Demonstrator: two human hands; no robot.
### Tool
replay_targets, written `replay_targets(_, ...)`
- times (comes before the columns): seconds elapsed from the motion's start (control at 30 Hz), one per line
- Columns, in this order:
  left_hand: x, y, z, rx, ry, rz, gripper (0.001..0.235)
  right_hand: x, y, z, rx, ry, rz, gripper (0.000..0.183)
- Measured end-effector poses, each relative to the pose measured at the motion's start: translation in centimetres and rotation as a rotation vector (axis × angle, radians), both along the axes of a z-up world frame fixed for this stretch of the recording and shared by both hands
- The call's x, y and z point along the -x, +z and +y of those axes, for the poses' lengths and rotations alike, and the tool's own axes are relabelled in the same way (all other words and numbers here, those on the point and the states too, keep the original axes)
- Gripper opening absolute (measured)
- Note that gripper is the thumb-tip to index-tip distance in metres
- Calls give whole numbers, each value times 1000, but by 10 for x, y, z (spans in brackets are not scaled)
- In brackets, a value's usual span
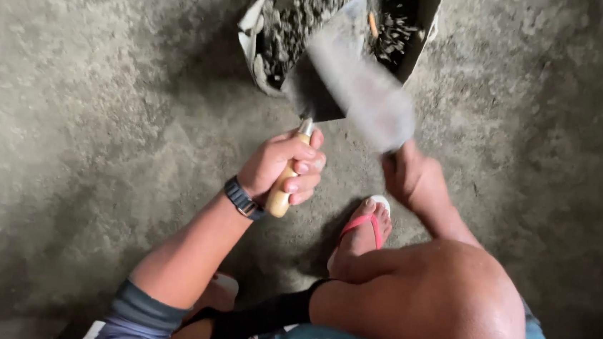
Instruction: The person scoops wet concrete from a pile on the floor into a bucket using a trowel. They repeatedly gather the material and transfer it into the container, occasionally using a second trowel to assist in the process.
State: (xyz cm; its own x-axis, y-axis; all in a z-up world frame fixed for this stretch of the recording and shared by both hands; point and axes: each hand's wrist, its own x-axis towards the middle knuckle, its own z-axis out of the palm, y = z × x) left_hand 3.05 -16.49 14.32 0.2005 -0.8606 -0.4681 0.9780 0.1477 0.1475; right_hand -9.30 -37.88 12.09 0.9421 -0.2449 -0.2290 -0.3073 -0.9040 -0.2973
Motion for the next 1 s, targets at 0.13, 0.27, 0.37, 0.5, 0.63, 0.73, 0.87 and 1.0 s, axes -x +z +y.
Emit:
replay_targets(0.13, 0, -7, 3, -60, 11, -57, 10, -3, 14, 9, -75, 6, 246, 26)
replay_targets(0.27, 5, -1, -3, -104, -1, -104, 11, 1, -11, -18, -44, -81, 226, 31)
replay_targets(0.37, -2, -11, 2, -146, 21, -110, 12, 6, 10, 6, -121, -1, 332, 28)
replay_targets(0.5, 3, -3, -1, -153, 13, -106, 11, -15, -3, -12, -59, -71, 370, 27)
replay_targets(0.63, 9, 9, -9, -162, 8, -118, 13, -5, -16, -31, -86, -172, 127, 26)
replay_targets(0.73, 3, 14, -10, -225, 20, -166, 13, -3, -2, -4, -126, -137, 200, 27)
replay_targets(0.87, 7, 4, -13, -296, 33, -154, 12, -1, 23, 17, -135, -24, 364, 27)
replay_targets(1.0, 18, -7, -13, -304, -42, -163, 11, -11, 7, 1, -43, -91, 443, 30)
